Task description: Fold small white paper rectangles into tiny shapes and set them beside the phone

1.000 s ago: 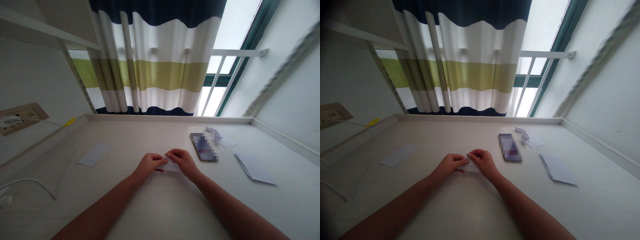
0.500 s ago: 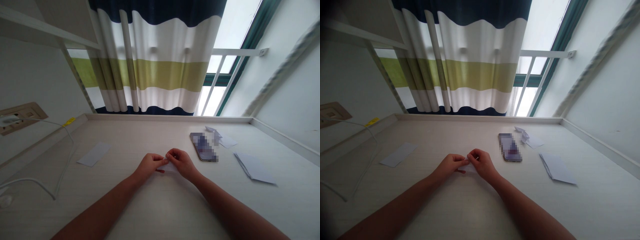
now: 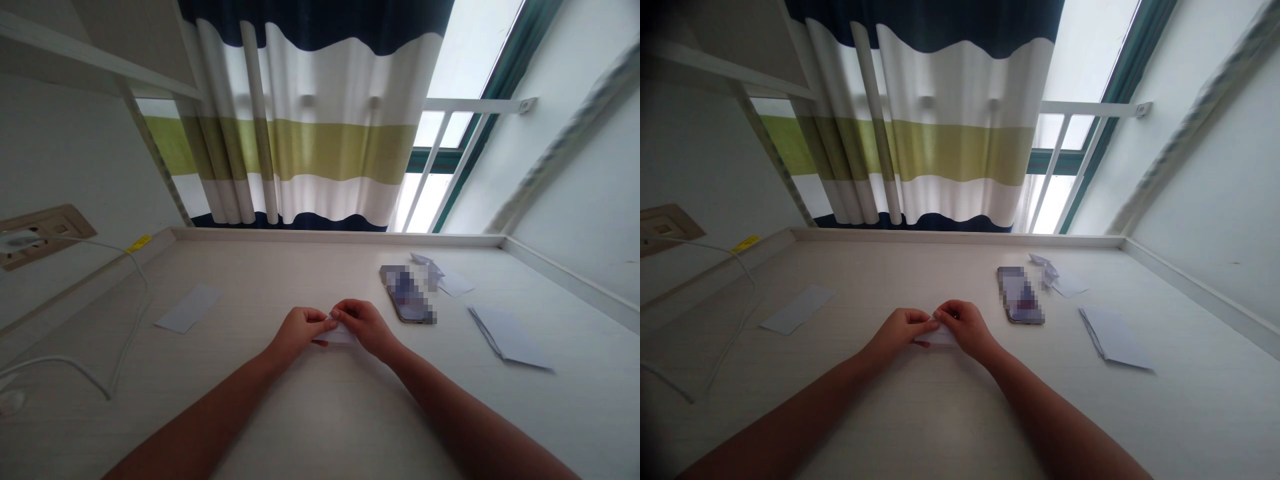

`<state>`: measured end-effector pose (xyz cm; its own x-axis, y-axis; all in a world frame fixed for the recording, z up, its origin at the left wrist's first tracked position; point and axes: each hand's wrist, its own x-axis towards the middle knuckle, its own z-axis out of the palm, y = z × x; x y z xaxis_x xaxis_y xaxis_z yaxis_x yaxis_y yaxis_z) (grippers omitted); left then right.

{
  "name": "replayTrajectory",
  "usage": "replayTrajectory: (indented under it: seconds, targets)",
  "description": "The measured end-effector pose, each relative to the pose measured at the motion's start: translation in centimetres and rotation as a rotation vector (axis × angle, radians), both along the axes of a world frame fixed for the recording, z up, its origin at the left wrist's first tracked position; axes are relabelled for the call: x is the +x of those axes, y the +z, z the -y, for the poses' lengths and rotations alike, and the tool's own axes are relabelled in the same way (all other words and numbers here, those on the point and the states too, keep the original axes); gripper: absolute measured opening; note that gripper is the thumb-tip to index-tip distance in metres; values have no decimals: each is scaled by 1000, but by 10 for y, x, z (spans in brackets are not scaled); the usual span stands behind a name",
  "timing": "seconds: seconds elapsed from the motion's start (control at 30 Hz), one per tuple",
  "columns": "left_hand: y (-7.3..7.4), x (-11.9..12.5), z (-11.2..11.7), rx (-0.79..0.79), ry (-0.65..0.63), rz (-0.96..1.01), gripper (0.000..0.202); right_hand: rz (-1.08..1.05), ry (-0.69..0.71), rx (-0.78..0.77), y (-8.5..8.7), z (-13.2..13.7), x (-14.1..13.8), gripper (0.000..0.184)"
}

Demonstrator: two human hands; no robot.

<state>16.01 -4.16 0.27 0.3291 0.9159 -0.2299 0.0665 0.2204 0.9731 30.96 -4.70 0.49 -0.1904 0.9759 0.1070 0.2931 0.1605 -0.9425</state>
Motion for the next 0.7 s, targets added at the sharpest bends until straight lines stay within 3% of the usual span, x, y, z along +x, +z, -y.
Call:
replayTrajectory:
  seconds: [0.4, 0.7]
  targets:
    - [0, -1, 1, 37, 23, -28, 26, -35, 11, -35, 1, 1, 0, 15]
    - [1, -2, -1, 11, -72, 33, 33, 25, 25, 4, 3, 0, 5, 16]
